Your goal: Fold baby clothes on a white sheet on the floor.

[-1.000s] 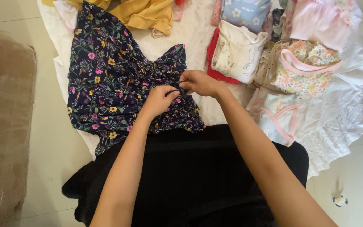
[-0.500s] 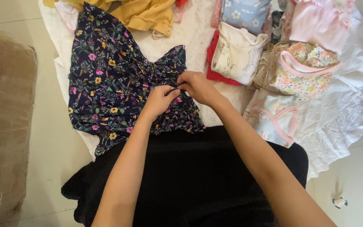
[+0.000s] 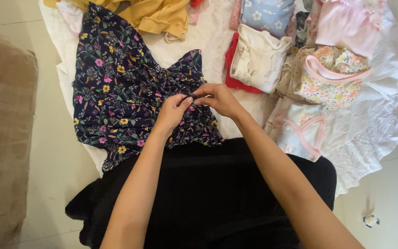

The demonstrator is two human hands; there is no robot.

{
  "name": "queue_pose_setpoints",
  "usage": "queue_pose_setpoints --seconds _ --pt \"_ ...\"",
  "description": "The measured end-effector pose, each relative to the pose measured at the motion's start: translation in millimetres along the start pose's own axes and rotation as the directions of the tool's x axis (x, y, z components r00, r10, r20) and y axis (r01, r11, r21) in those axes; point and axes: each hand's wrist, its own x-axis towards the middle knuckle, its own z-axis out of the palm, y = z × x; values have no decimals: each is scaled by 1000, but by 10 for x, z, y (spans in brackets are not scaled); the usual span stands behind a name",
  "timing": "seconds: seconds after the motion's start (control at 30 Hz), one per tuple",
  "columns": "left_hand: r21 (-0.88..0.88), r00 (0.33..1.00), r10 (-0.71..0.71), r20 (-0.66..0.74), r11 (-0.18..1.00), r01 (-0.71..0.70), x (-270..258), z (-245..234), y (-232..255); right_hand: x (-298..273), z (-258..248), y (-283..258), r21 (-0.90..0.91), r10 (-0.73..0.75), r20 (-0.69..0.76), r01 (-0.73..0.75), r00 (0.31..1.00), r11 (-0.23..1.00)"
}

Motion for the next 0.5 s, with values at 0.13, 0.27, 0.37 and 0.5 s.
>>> queue_pose_setpoints --seconds 0.13,0.27,0.37,0.5 --pt "-29 1000 14 0 999 -14 -13 -23 35 2 63 -58 -24 89 -60 -91 994 996" --pt "82 997 80 -24 994 -78 -78 -51 117 -46 175 -126 -341 -185 -120 135 975 930" --pt "233 979 180 -97 960 -154 -116 -34 49 -109 299 -128 -472 -356 -118 263 927 841" --pt "512 822 534 -200 772 -377 -210 38 158 -129 370 -59 -448 -360 -224 233 905 863"
